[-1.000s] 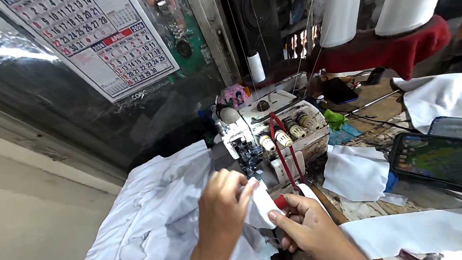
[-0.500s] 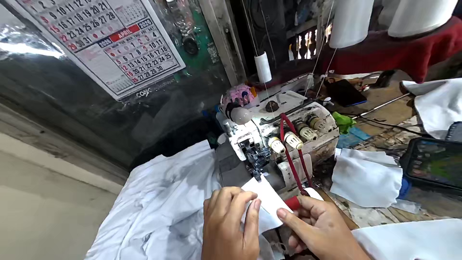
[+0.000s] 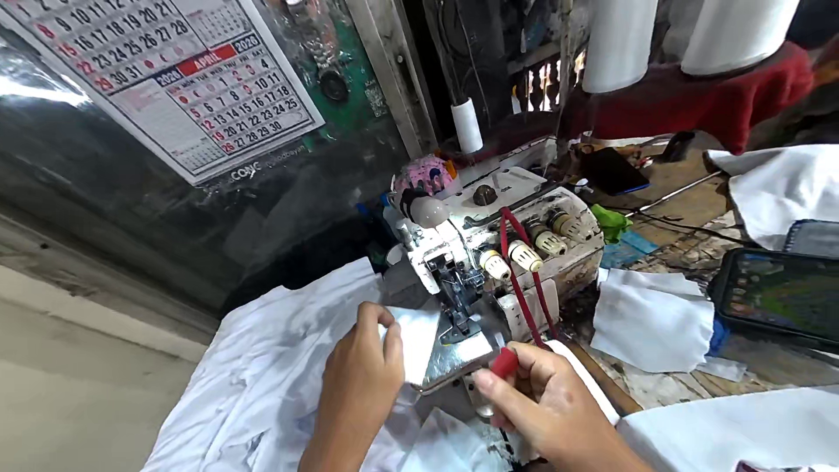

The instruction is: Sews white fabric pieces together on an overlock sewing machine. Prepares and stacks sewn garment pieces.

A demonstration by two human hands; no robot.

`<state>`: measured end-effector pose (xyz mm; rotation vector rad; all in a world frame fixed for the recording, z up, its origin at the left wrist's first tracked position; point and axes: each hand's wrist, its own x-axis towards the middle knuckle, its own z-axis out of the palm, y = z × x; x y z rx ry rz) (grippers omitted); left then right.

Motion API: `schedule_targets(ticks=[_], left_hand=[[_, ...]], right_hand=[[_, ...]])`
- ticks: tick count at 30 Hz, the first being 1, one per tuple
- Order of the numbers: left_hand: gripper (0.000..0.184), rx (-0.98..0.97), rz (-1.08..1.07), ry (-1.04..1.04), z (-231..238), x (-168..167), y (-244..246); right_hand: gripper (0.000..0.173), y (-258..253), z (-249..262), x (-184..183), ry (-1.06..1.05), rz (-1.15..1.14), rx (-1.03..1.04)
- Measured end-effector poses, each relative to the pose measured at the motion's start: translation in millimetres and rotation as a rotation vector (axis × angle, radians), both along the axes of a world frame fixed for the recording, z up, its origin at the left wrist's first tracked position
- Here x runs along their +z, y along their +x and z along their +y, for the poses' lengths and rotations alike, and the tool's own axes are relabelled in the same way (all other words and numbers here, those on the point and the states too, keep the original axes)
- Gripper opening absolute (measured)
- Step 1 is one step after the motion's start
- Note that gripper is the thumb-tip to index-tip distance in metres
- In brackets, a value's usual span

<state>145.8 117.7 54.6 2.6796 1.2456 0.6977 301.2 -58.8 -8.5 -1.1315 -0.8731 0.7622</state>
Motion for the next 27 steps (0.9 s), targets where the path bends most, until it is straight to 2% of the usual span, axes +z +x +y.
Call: schedule_targets(ticks=[4, 5, 7, 9, 12, 15, 17, 20, 24, 27], left_hand=[[0.015, -0.171, -0.163, 0.125, -72.7, -11.5, -17.4], [0.013, -0.23, -0.232, 0.083, -94.6, -21.0, -9.7], [0.013, -0.291, -0.366, -0.038, -120.6, -38.4, 13.5], [0.015, -0.324, -0.446, -0.262, -124.9, -37.6, 21.0], [0.019, -0.356, -0.499, -0.492, -119.7, -31.6, 3.0], [0.016, -0.292, -0.729, -0.468, -124.7, -49.8, 1.4], [0.019, -0.273, -0.803, -0.444, -125.2, -51.2, 1.8], [0.027, -0.267, -0.781, -0.497, -128.5, -37.2, -8.9], [0.029, -0.297, -0.678, -0.573, -134.1, -28.8, -23.0], [0.031, -0.249, -0.669, -0.51, -128.5, -40.8, -21.0]], right_hand=[[0.036, 1.2, -15.0, 7.5, 0.052, -0.069, 0.222], [0.034, 5.3, -15.1, 7.9, 0.055, -0.068, 0.21], [0.029, 15.7, -6.9, 5.2, 0.008, -0.056, -0.037], [0.033, 23.3, 1.2, 0.6, -0.062, -0.054, -0.255], [0.044, 15.7, -8.4, -3.3, -0.058, -0.08, -0.286], [0.06, 12.3, -23.5, -8.0, -0.018, -0.043, -0.178], [0.058, 13.5, -33.0, 1.1, -0.061, -0.065, -0.101], [0.04, 18.1, -46.6, 15.2, -0.162, -0.194, -0.067], [0.051, 23.9, -56.0, 4.7, -0.131, -0.325, -0.075], [0.041, 27.0, -58.9, 1.9, -0.2, -0.561, -0.102]])
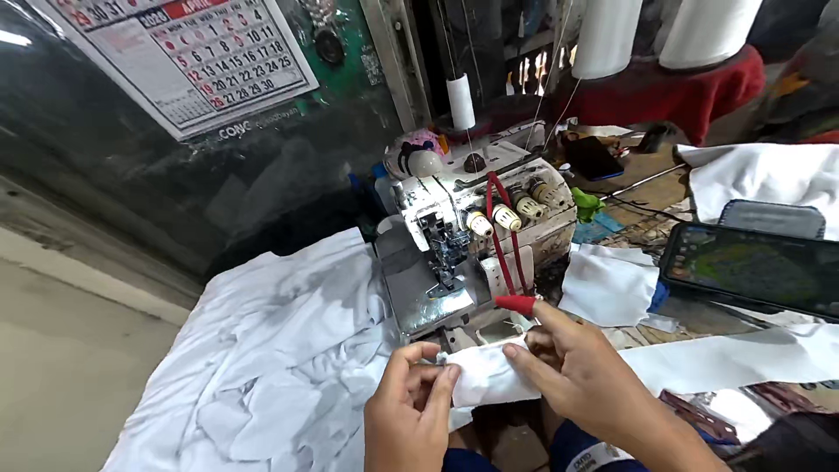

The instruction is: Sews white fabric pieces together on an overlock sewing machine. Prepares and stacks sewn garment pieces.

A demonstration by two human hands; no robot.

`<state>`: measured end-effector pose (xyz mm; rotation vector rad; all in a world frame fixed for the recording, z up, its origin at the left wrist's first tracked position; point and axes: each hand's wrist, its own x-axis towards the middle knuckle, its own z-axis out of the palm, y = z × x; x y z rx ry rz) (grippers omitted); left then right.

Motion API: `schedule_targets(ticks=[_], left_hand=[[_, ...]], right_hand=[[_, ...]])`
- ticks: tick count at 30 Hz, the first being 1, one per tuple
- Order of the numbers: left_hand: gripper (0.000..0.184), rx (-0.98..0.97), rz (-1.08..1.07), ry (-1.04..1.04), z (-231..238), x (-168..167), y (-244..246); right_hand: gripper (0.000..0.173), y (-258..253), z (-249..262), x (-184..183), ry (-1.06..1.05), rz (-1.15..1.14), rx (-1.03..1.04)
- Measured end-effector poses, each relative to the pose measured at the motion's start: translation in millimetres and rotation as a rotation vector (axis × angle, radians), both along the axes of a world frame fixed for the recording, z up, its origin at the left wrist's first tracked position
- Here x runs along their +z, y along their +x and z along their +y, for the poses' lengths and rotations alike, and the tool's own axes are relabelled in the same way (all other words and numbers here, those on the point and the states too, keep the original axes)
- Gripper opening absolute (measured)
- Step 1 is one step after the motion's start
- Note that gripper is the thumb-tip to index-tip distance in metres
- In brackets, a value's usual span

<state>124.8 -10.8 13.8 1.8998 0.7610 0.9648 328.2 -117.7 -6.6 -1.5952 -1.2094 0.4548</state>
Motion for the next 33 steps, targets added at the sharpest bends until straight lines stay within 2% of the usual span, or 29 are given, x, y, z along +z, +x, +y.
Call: schedule_targets(ticks=[1, 3, 5, 7, 10, 14, 17, 21, 23, 26, 30, 32, 33], left_hand=[[0.031, 0.001, -0.003, -0.011, 2.0, -1.5, -0.8], [0.03, -0.056, -0.021, -0.053, 1.4, 5.5, -6.1], [0.031, -0.103, -0.039, -0.052, -6.5, 20.5, -11.0], [0.032, -0.078, -0.036, 0.014, -16.7, 28.2, -4.4], [0.032, -0.038, 0.028, 0.05, -20.8, 0.8, 20.2], [0.027, -0.128, 0.087, -0.074, -24.1, -12.7, 22.0], [0.028, -0.191, 0.146, -0.075, -24.4, -7.5, 16.7], [0.028, -0.234, 0.214, 0.001, -20.7, 2.7, 17.1], [0.027, -0.227, 0.201, 0.034, -18.3, 3.7, 17.7], [0.022, -0.168, 0.201, 0.111, -23.0, -1.6, 18.4], [0.016, 0.029, 0.225, 0.289, -43.1, -23.1, 17.5], [0.014, 0.059, 0.141, 0.227, -53.0, -35.1, 18.4], [0.013, 0.045, 0.067, 0.118, -58.8, -37.5, 18.8]], right_hand=[[0.034, 1.7, -1.3, -0.4, -0.041, -0.111, 0.002], [0.033, 0.7, -7.2, 4.7, -0.056, -0.172, 0.038], [0.034, -6.9, -13.6, 11.7, 0.012, -0.103, 0.045], [0.033, -17.4, -12.2, 7.1, 0.083, -0.092, -0.038], [0.025, -30.0, -6.2, -14.0, 0.051, 0.021, -0.127], [0.033, -34.6, -29.3, -16.7, 0.008, 0.318, 0.044], [0.057, -29.3, -33.7, -18.8, -0.028, 0.255, 0.081], [0.042, -18.2, -27.7, -3.8, -0.124, 0.331, 0.141], [0.039, -15.9, -27.6, 1.3, -0.13, 0.362, 0.176], [0.039, -20.8, -28.8, 4.8, -0.093, 0.371, 0.087], [0.05, -34.0, -32.5, 7.4, -0.029, 0.483, -0.054], [0.053, -42.1, -33.8, 2.9, 0.031, 0.61, -0.062], [0.051, -45.4, -34.7, -1.1, 0.064, 0.686, -0.042]])
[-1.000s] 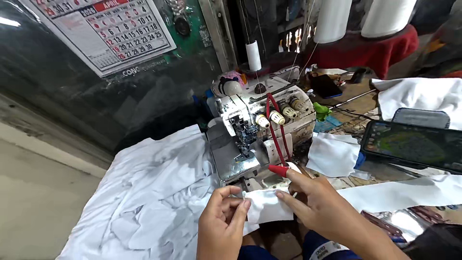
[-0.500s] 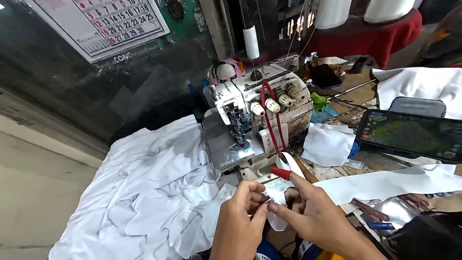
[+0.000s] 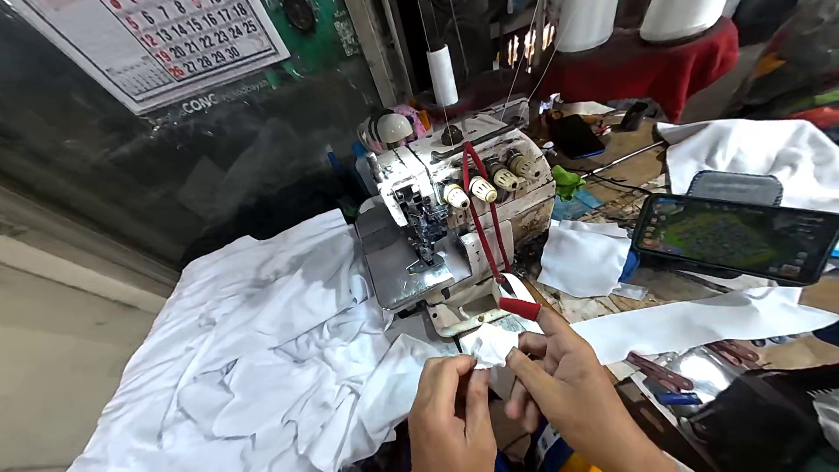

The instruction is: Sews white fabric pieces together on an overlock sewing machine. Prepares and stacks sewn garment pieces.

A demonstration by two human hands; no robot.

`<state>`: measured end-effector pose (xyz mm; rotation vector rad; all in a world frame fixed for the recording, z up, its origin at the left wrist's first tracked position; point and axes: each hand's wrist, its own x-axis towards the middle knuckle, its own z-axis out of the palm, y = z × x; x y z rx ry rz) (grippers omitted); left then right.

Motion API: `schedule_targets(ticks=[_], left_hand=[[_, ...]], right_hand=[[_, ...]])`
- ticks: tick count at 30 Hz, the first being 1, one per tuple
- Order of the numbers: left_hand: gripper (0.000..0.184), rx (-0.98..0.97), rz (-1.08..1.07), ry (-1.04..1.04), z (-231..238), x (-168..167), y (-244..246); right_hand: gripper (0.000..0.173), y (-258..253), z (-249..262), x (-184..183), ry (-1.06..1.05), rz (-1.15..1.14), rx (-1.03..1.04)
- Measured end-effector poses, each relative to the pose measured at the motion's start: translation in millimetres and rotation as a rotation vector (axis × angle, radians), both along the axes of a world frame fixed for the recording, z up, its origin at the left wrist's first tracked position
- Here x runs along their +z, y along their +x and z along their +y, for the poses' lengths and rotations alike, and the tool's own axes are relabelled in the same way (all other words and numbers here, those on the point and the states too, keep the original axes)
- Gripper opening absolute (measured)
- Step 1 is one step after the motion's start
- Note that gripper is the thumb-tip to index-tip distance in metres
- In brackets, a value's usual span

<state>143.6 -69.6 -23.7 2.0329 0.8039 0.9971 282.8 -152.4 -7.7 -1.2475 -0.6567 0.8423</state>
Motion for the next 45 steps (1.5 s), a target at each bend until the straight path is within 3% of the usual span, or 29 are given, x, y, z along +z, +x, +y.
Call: schedule_targets(ticks=[4, 5, 6, 8, 12, 16, 20, 24, 27, 30, 32, 34, 38, 41, 45], left_hand=[[0.028, -0.164, -0.442, -0.876, -15.4, 17.1, -6.4], [0.032, -0.217, -0.494, -0.99, -14.5, 21.0, -7.9], [0.033, -0.268, -0.479, -0.982, -11.7, 22.5, -7.7], [0.032, -0.295, -0.342, -0.721, 0.0, 22.1, -5.2], [0.024, -0.114, -0.152, -0.207, 15.6, 31.6, -5.6], [0.021, -0.04, -0.076, 0.063, 15.8, 22.8, -7.6], [0.016, -0.113, -0.171, 0.241, 8.8, 7.4, -8.5], [0.015, -0.227, -0.232, 0.152, -8.4, -4.5, -10.8], [0.018, -0.331, -0.185, 0.061, -14.3, -3.8, -25.0], [0.024, -0.21, -0.146, 0.152, 11.1, 24.5, -45.5], [0.022, -0.248, -0.076, 0.18, 25.8, 42.8, -42.2], [0.021, -0.442, -0.038, 0.099, 36.4, 44.4, -30.9], [0.03, -0.612, -0.231, -0.218, 36.5, 37.6, -23.4], [0.028, -0.546, -0.442, -0.512, 23.8, 32.5, -14.2], [0.019, -0.57, -0.48, -0.561, 27.1, 24.0, -16.2]], right_hand=[[0.037, -10.4, -10.7, -6.8, 0.014, 0.392, 0.126], [0.037, -8.6, -12.3, -5.6, -0.011, 0.439, 0.181], [0.037, -5.2, -11.0, -5.0, -0.028, 0.439, 0.243], [0.035, 0.6, 0.8, -3.6, -0.048, 0.329, 0.278], [0.038, 4.4, 4.3, -0.6, -0.056, -0.062, 0.024], [0.03, -19.7, -28.3, 13.1, 0.112, -0.059, 0.021], [0.031, -24.0, -33.5, 7.5, 0.055, -0.032, -0.01], [0.051, -14.7, -27.4, 2.5, 0.101, 0.066, 0.049], [0.063, 1.6, -22.7, 4.6, 0.059, -0.029, 0.02], [0.071, 22.4, -27.1, 15.0, 0.035, -0.2, 0.163], [0.067, 30.1, -27.8, 25.8, 0.055, -0.223, 0.375], [0.063, 33.4, -24.9, 37.7, 0.089, -0.253, 0.511], [0.052, 42.7, -26.1, 27.6, 0.093, -0.33, 0.592], [0.052, 33.0, -18.3, 7.1, 0.261, -0.16, 0.549], [0.048, 26.2, -9.5, -3.6, 0.427, 0.101, 0.359]])
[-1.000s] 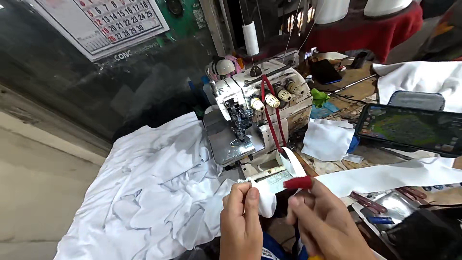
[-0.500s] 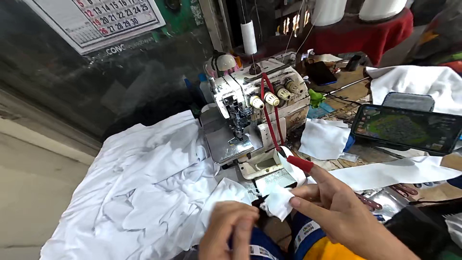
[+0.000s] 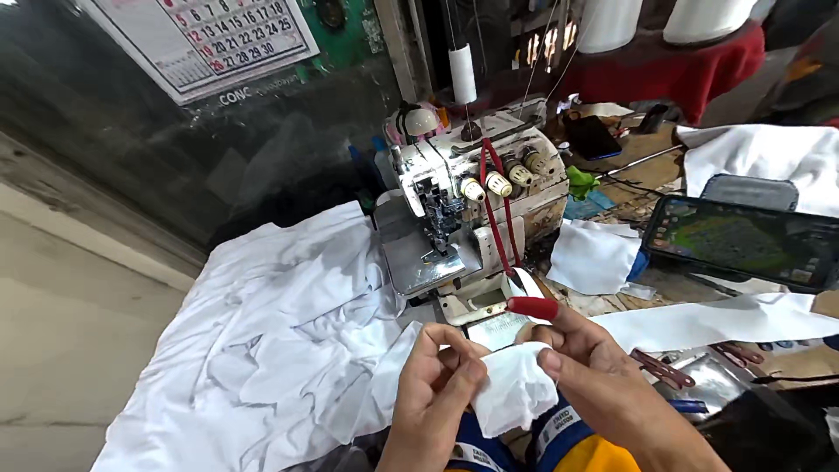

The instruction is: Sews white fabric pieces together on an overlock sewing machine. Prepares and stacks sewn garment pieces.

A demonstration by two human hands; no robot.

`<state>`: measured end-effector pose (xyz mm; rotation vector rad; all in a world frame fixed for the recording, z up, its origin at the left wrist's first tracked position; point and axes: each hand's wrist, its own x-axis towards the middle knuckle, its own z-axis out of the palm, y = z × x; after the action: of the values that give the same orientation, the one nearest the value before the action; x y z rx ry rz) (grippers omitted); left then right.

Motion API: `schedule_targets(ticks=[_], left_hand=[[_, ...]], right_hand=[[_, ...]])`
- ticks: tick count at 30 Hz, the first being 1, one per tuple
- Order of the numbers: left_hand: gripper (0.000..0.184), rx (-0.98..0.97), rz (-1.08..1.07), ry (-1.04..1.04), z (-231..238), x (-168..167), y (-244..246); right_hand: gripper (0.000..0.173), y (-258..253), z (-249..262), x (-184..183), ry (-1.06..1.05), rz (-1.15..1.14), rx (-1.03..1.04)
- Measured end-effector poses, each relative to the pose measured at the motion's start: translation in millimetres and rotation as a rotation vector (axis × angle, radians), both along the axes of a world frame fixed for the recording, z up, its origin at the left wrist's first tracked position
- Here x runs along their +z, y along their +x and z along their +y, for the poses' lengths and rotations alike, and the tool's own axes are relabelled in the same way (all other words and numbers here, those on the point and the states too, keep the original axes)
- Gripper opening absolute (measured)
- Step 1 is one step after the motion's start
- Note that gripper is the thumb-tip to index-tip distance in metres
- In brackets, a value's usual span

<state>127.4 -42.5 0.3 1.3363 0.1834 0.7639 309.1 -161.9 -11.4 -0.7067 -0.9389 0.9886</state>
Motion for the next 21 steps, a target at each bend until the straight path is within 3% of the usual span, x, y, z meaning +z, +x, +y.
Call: schedule_targets(ticks=[7, 11, 14, 21], left_hand=[[0.028, -0.131, -0.257, -0.415, -2.4, -7.4, 1.1], [0.033, -0.197, -0.196, -0.348, 5.5, -18.4, 0.3], [0.033, -0.211, -0.219, -0.345, 7.3, -16.1, -5.3], [0.023, -0.213, 0.048, -0.254, 4.0, -7.2, -19.0]], right_hand=[[0.053, 4.7, 1.5, -6.1, -0.059, 0.14, 0.33], [0.045, 2.5, 1.1, -0.3, -0.119, 0.154, 0.36], [0.051, 1.2, 1.3, -4.0, -0.114, 0.111, 0.388], [0.047, -4.1, 1.7, -0.6, -0.183, 0.321, 0.35]])
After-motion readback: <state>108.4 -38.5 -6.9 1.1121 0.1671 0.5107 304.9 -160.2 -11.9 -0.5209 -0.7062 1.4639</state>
